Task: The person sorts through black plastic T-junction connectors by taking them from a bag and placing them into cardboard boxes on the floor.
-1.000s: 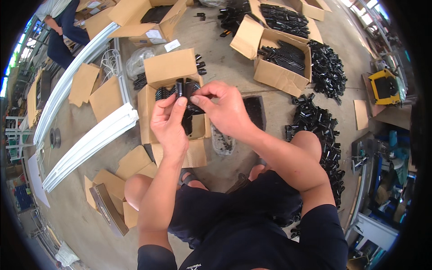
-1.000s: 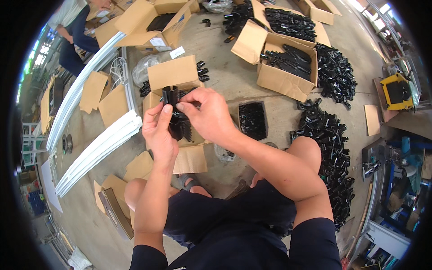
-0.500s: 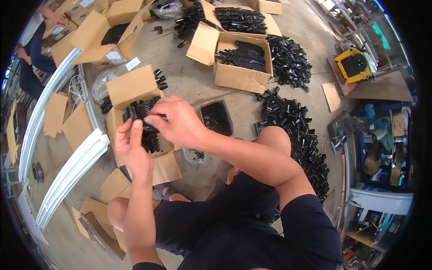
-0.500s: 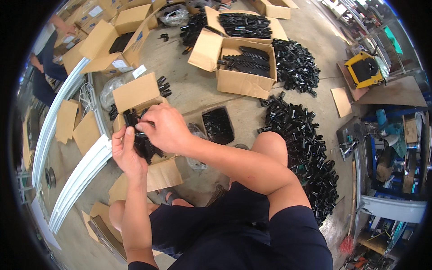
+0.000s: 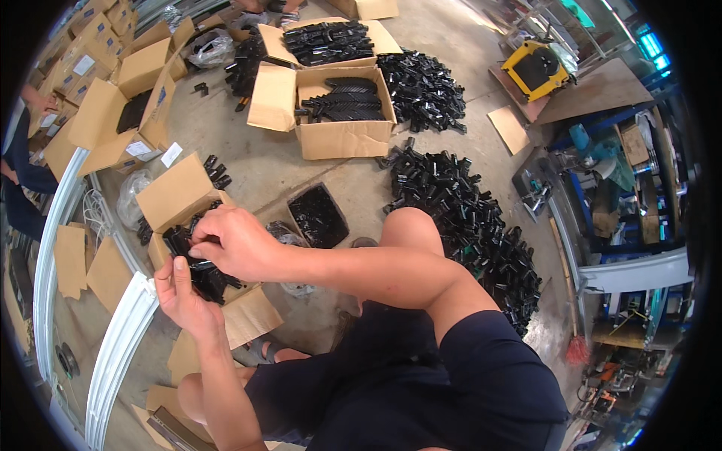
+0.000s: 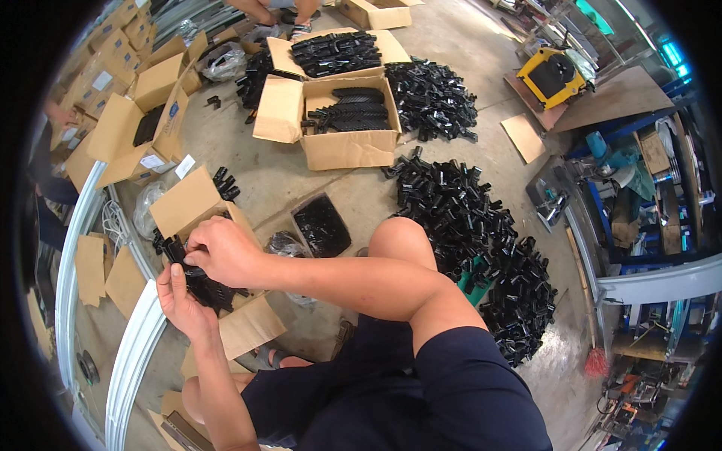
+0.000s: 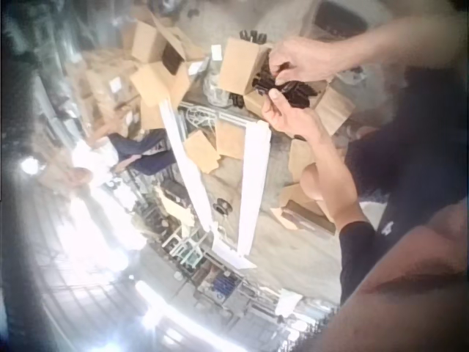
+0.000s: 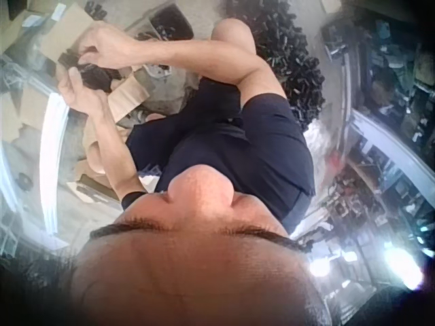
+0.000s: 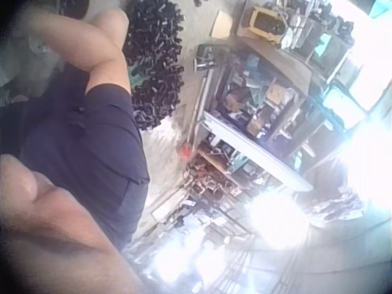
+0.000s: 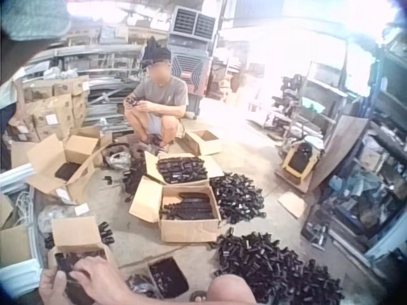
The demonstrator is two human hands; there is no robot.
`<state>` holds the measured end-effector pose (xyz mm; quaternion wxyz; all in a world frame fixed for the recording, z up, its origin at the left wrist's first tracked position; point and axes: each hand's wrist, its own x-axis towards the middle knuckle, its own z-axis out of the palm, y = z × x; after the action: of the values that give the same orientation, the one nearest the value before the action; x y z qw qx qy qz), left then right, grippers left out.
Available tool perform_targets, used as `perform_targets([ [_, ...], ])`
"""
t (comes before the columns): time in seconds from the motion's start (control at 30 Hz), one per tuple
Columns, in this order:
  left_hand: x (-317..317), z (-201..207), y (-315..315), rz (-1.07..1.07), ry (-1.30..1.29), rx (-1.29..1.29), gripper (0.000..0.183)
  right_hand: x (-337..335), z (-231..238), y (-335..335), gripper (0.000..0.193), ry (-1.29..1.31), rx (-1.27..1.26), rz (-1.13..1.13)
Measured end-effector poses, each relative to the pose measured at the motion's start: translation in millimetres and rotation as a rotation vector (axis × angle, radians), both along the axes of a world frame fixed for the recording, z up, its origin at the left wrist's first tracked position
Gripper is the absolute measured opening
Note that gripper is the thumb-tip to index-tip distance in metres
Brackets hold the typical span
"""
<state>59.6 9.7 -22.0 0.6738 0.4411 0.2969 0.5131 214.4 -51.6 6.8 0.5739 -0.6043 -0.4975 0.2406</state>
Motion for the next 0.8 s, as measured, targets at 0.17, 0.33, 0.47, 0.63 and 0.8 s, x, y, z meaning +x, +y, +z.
perform_targets([
  [0.17,5,7,-4,0.107,0.08,0.045,0.014,3,3,1,0.009,-0.104,0.074,0.025],
  [0.33,9,10,-3,0.078,0.066,-0.002,0.017,5,9,2,0.008,-0.306,0.082,-0.011],
  [0.47,3,8,-2,0.075,0.032,-0.012,0.015,1,14,4,0.01,-0.149,-0.037,0.073],
  [0.63,-3,13,-4,0.031,0.013,-0.005,0.017,-1,14,4,0.009,-0.065,-0.095,0.111],
  [0.8,-4,16,-6,0.002,-0.037,-0.047,0.018,2,7,3,0.012,0.363,-0.252,0.16],
])
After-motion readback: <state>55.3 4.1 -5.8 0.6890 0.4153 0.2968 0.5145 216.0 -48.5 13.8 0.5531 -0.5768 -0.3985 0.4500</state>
